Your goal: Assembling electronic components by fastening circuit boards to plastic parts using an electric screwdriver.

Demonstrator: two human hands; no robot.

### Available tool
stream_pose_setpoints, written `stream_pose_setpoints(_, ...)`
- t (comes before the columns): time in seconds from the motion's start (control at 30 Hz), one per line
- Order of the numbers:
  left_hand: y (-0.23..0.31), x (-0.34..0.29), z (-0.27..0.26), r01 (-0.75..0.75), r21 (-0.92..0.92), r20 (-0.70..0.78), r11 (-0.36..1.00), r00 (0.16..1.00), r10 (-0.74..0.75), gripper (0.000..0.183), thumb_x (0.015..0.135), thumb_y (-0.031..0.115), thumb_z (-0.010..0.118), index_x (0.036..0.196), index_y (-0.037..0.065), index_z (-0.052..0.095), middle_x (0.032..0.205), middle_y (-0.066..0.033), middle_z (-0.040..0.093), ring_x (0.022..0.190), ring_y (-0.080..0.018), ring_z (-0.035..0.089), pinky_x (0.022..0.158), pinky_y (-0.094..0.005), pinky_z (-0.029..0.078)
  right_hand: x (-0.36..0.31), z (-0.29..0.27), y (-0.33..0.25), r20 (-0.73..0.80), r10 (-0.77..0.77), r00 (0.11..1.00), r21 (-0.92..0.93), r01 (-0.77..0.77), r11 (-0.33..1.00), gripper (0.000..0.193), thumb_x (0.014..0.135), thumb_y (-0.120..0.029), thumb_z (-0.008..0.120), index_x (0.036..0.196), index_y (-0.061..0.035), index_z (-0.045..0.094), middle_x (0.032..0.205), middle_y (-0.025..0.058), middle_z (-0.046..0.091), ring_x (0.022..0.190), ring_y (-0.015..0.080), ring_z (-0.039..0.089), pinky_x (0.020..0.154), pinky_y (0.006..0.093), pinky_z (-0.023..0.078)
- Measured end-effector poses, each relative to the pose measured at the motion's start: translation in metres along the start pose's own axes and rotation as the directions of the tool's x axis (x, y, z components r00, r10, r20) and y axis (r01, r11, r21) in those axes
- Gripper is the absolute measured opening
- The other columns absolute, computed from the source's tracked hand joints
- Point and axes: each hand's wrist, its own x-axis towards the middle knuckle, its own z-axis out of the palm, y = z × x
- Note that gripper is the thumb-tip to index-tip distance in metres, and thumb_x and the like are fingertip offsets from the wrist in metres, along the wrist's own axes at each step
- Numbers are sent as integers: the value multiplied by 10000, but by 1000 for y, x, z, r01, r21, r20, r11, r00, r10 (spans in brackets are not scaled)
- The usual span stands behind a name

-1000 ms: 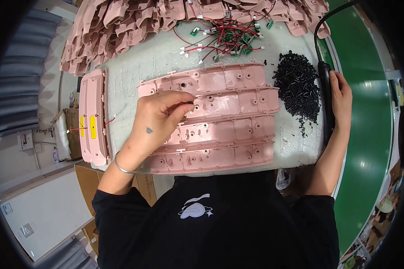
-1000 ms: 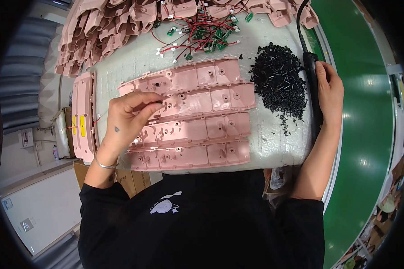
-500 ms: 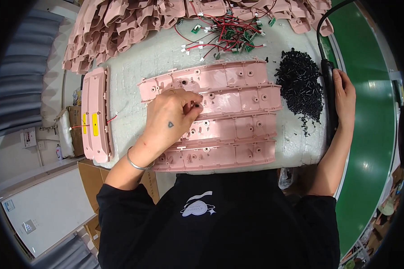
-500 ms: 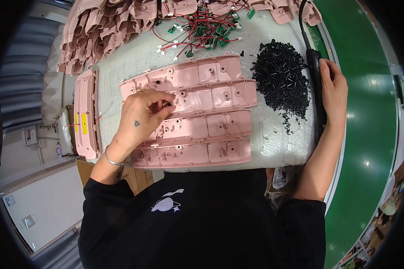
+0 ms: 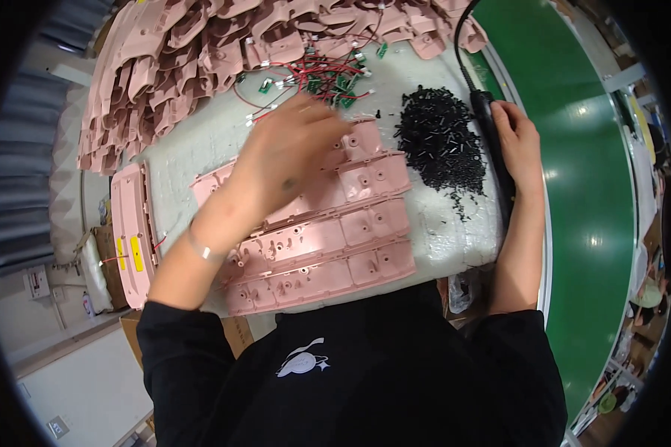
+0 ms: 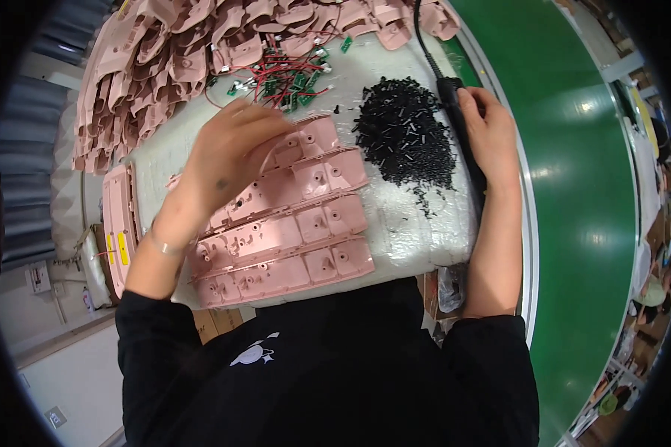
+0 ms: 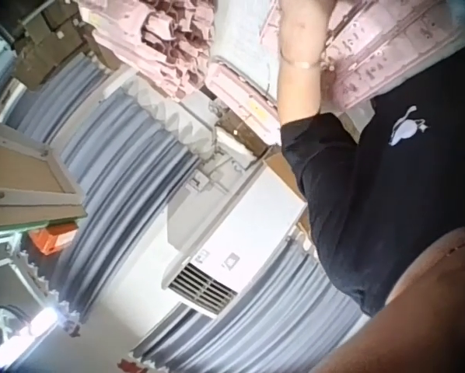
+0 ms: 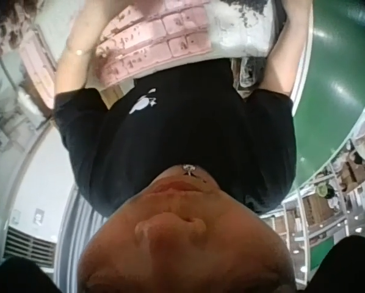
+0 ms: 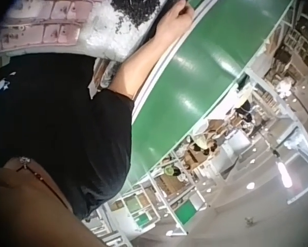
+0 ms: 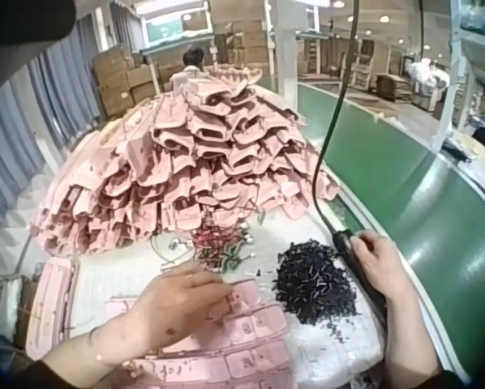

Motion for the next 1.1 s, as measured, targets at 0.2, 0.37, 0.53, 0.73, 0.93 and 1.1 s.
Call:
stream_pose_setpoints(0.2, -42, 81, 50, -383, -43, 452, 923, 816, 360, 181, 700, 3, 605, 871, 5, 666, 880, -127, 644, 815, -314, 590, 725, -387, 491, -2, 0, 1, -3, 21, 1000, -9, -21, 1000, 385, 904, -325, 578, 1020, 40, 623, 786, 159, 654, 716, 197, 615, 690, 310, 473)
stream_pose_setpoints(0.37, -51, 91, 53, -342, -155, 581, 927, 727, 366, 133, 718, 38, 608, 837, -15, 633, 765, -152, 602, 725, -329, 592, 678, -409, 478, -2, 2, 5, 19, 61, 998, 8, -61, 998, 394, 908, -332, 572, 1022, 41, 624, 795, 151, 658, 725, 189, 615, 698, 303, 471)
stream_pose_setpoints(0.53, -36, 47, 8, 18, -371, 121, 928, 992, 29, 209, 740, -12, 675, 942, -12, 620, 830, -96, 655, 740, -167, 649, 677, -276, 530, 7, 0, 13, 23, -11, 1000, -10, 11, 1000, 400, 916, -340, 561, 1061, 27, 627, 881, 161, 669, 832, 180, 619, 781, 288, 466)
stream_pose_setpoints(0.73, 28, -76, -36, 440, -327, 159, 836, 898, -410, 200, 689, -29, 717, 870, 35, 664, 878, -51, 674, 774, -98, 629, 678, -219, 515, 15, -6, 29, 84, 28, 996, 16, -30, 999, 410, 940, -329, 534, 1120, 31, 613, 999, 113, 663, 923, 143, 581, 853, 243, 426)
stream_pose_setpoints(0.93, 56, -142, -17, 711, -242, 95, 661, 695, -713, 183, 687, -21, 708, 850, 56, 676, 810, -18, 663, 650, -106, 531, 554, -238, 473, 11, -2, 21, 149, 75, 986, 27, -80, 996, 443, 944, -360, 529, 1132, 34, 603, 927, 71, 635, 834, 108, 539, 773, 215, 421)
stream_pose_setpoints(1.1, 60, -137, -16, 735, -164, 121, 658, 677, -726, 185, 673, -18, 703, 841, 55, 674, 801, -34, 658, 661, -161, 549, 570, -285, 480, 9, -3, 24, 145, 72, 987, 54, -80, 995, 462, 944, -371, 527, 1132, 45, 599, 929, 81, 632, 841, 113, 539, 780, 214, 419)
